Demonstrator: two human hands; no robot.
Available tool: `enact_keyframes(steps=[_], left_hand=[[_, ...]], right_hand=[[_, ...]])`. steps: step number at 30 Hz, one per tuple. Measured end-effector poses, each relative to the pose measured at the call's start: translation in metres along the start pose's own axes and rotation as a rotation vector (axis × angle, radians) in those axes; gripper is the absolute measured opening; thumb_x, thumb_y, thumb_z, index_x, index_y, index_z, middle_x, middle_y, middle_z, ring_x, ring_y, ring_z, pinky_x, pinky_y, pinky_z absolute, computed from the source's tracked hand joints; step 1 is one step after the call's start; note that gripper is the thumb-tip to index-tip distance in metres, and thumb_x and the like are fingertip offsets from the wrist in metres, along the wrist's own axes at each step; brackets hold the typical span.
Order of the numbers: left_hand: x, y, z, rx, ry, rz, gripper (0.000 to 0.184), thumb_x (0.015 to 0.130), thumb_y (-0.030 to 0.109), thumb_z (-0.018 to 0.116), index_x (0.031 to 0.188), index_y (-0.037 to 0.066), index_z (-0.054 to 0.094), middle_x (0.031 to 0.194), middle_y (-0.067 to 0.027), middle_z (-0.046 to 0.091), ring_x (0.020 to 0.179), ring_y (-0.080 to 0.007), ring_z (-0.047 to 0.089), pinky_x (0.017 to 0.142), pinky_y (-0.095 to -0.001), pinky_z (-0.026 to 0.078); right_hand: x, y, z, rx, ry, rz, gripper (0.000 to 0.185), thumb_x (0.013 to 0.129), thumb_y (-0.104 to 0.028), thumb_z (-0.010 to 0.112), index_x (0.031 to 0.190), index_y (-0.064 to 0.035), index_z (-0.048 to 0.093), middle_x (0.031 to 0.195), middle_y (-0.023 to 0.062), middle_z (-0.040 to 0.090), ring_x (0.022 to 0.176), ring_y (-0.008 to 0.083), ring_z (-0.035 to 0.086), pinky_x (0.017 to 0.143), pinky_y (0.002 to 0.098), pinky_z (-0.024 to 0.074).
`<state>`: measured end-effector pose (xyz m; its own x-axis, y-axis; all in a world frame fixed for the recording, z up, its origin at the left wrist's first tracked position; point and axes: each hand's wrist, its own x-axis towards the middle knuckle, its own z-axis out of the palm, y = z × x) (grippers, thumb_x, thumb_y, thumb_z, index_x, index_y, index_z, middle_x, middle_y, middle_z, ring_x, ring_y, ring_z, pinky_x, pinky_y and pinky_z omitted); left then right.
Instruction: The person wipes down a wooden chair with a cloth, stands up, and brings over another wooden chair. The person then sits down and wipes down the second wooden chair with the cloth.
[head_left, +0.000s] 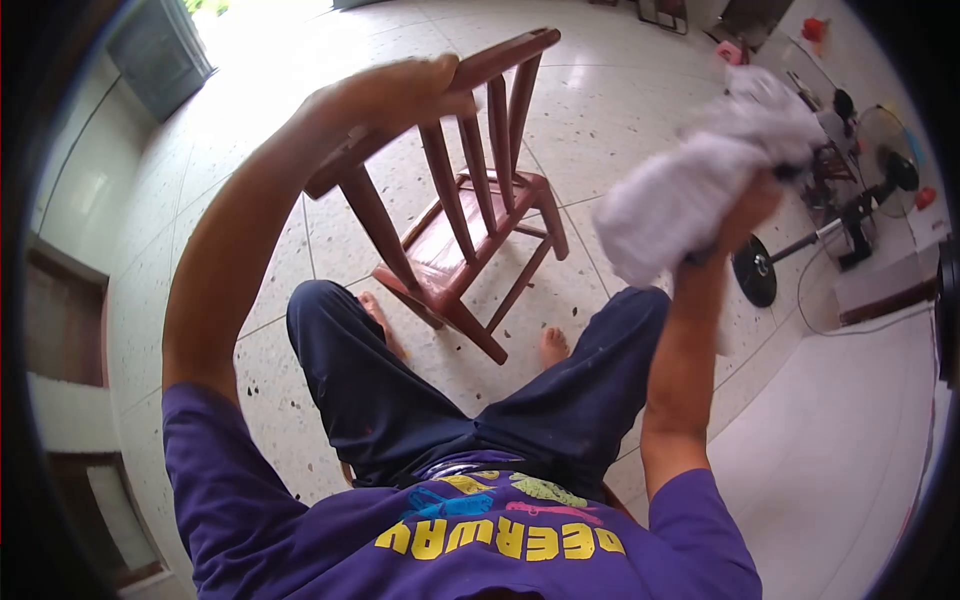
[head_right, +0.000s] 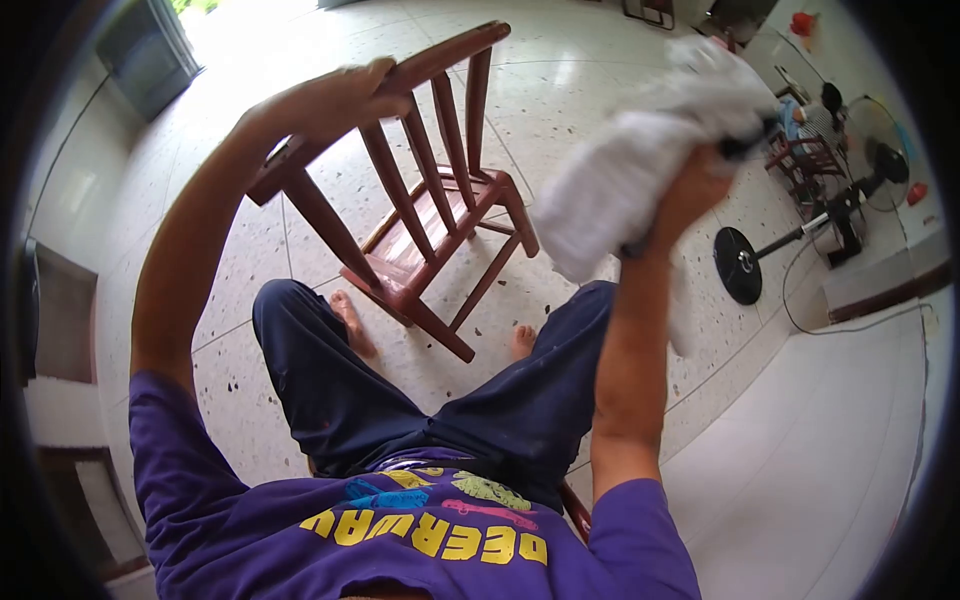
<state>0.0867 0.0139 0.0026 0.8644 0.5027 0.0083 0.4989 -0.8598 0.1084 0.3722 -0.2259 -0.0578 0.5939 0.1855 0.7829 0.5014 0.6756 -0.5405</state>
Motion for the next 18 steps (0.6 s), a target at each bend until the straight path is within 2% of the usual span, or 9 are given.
enact_keyframes(steps=[1, 2, 4, 6, 8, 9, 12, 15, 18], left_hand=[[0.023, -0.014, 0.003, -0.002, 0.073, -0.044, 0.071, 0.101, 0.062, 0.046, 0.124, -0.004, 0.057, 0.094, -0.0252, 0.07, 0.09, -0.0387, 0.07, 0.085, -0.0506, 0.052], [0.036, -0.018, -0.009, 0.029, 0.045, -0.11, 0.076, 0.1, 0.065, 0.04, 0.106, -0.006, 0.068, 0.1, -0.0258, 0.071, 0.103, -0.0365, 0.07, 0.091, -0.0462, 0.053], [0.062, -0.049, 0.022, -0.323, 0.171, -0.128, 0.076, 0.1, 0.065, 0.038, 0.103, -0.003, 0.073, 0.102, -0.0231, 0.073, 0.096, -0.0341, 0.072, 0.087, -0.0448, 0.055], [0.087, -0.076, 0.023, -0.383, -0.1, -0.141, 0.066, 0.1, 0.058, 0.044, 0.11, -0.001, 0.073, 0.1, -0.02, 0.074, 0.093, -0.0305, 0.072, 0.085, -0.0423, 0.056], [0.07, -0.082, 0.048, -0.401, 0.227, 0.118, 0.055, 0.101, 0.048, 0.051, 0.108, -0.001, 0.073, 0.091, -0.0147, 0.074, 0.085, -0.0239, 0.071, 0.078, -0.0391, 0.056], [0.064, -0.078, 0.045, -0.422, 0.164, 0.044, 0.059, 0.101, 0.052, 0.046, 0.118, 0.0, 0.067, 0.101, -0.0166, 0.071, 0.094, -0.0255, 0.068, 0.082, -0.0412, 0.055], [0.053, -0.068, 0.014, -0.483, 0.013, -0.175, 0.078, 0.102, 0.065, 0.032, 0.146, 0.003, 0.049, 0.133, -0.0222, 0.061, 0.12, -0.0304, 0.06, 0.093, -0.0475, 0.051], [0.037, -0.05, 0.001, -0.431, -0.019, -0.377, 0.079, 0.102, 0.065, 0.03, 0.144, 0.002, 0.05, 0.133, -0.0255, 0.06, 0.123, -0.0352, 0.058, 0.097, -0.0532, 0.045], [0.028, -0.04, 0.003, -0.454, 0.067, -0.424, 0.085, 0.097, 0.071, 0.037, 0.144, 0.001, 0.05, 0.13, -0.0251, 0.062, 0.122, -0.0386, 0.058, 0.103, -0.0561, 0.039]], right_hand=[[-0.005, 0.001, 0.049, -0.174, 0.036, -0.085, 0.035, 0.093, -0.022, 0.069, 0.12, -0.0014, 0.062, 0.115, 0.0119, 0.069, 0.107, 0.0272, 0.067, 0.096, 0.0354, 0.0532], [-0.013, -0.003, 0.098, 0.126, 0.1, -0.027, 0.034, 0.09, -0.018, 0.073, 0.117, -0.0012, 0.063, 0.11, 0.0118, 0.071, 0.103, 0.0254, 0.068, 0.091, 0.0326, 0.054], [-0.023, 0.034, 0.137, -0.248, -0.068, 0.032, 0.046, 0.089, -0.017, 0.071, 0.127, 0.0026, 0.055, 0.112, 0.017, 0.065, 0.103, 0.0314, 0.066, 0.089, 0.0445, 0.0531], [-0.053, 0.045, 0.193, -0.168, -0.213, -0.032, 0.041, 0.093, -0.013, 0.066, 0.13, 0.004, 0.056, 0.113, 0.023, 0.065, 0.107, 0.0381, 0.062, 0.098, 0.0442, 0.0484], [-0.101, 0.118, 0.217, -0.243, -0.226, -0.148, 0.061, 0.082, -0.019, 0.075, 0.134, 0.0018, 0.052, 0.122, 0.0239, 0.057, 0.114, 0.0412, 0.058, 0.097, 0.0464, 0.048], [-0.136, 0.141, 0.217, -0.219, -0.184, 0.018, 0.067, 0.079, -0.016, 0.073, 0.14, -0.0006, 0.049, 0.132, 0.0276, 0.048, 0.123, 0.0473, 0.048, 0.105, 0.0485, 0.0419], [-0.215, 0.184, 0.178, -0.431, -0.251, 0.147, 0.068, 0.08, -0.013, 0.071, 0.142, 0.001, 0.047, 0.137, 0.0274, 0.048, 0.129, 0.0468, 0.047, 0.109, 0.0499, 0.0392], [-0.269, 0.2, 0.122, -0.511, -0.35, 0.349, 0.065, 0.084, -0.013, 0.071, 0.142, 0.0024, 0.046, 0.137, 0.0269, 0.048, 0.131, 0.0462, 0.046, 0.111, 0.0486, 0.0388], [-0.24, 0.187, 0.12, -0.47, -0.391, 0.337, 0.051, 0.085, -0.015, 0.074, 0.129, 0.0011, 0.055, 0.116, 0.0223, 0.058, 0.113, 0.0425, 0.054, 0.097, 0.047, 0.0447]])
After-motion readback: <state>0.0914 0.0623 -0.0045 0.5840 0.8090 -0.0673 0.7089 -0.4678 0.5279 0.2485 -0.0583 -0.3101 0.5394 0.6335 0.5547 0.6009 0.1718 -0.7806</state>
